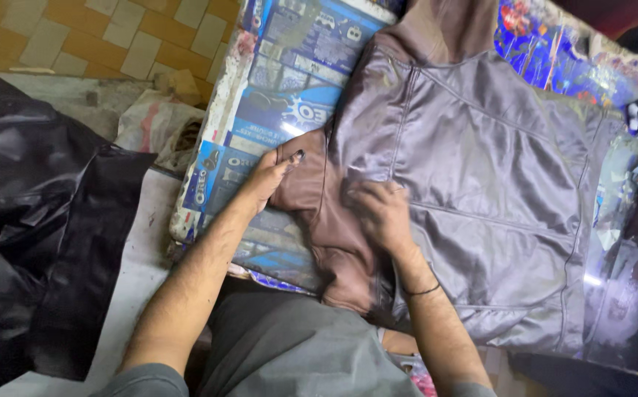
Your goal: The person pours liquid dye from a bottle onto the brown panel of a leather jacket laid on a work table, then rubs the dye into the leather with a sponge, working the liquid across the panel and along the seams, repositioning the jacket to treat different areas.
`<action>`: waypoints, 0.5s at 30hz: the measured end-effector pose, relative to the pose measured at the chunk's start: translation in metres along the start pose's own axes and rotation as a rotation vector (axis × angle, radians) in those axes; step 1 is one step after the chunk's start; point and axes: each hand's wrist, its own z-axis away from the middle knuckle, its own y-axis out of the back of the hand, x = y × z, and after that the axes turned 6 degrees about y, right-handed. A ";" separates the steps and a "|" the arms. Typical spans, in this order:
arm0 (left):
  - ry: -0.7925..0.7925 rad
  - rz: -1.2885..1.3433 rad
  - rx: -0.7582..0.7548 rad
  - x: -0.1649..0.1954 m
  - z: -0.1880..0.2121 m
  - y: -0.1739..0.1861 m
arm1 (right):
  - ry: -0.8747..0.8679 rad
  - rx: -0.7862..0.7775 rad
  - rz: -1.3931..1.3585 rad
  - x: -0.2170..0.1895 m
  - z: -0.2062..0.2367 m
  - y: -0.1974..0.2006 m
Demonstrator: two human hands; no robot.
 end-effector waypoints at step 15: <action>-0.111 0.238 0.020 -0.027 -0.010 0.010 | -0.129 0.162 -0.118 0.037 -0.050 -0.013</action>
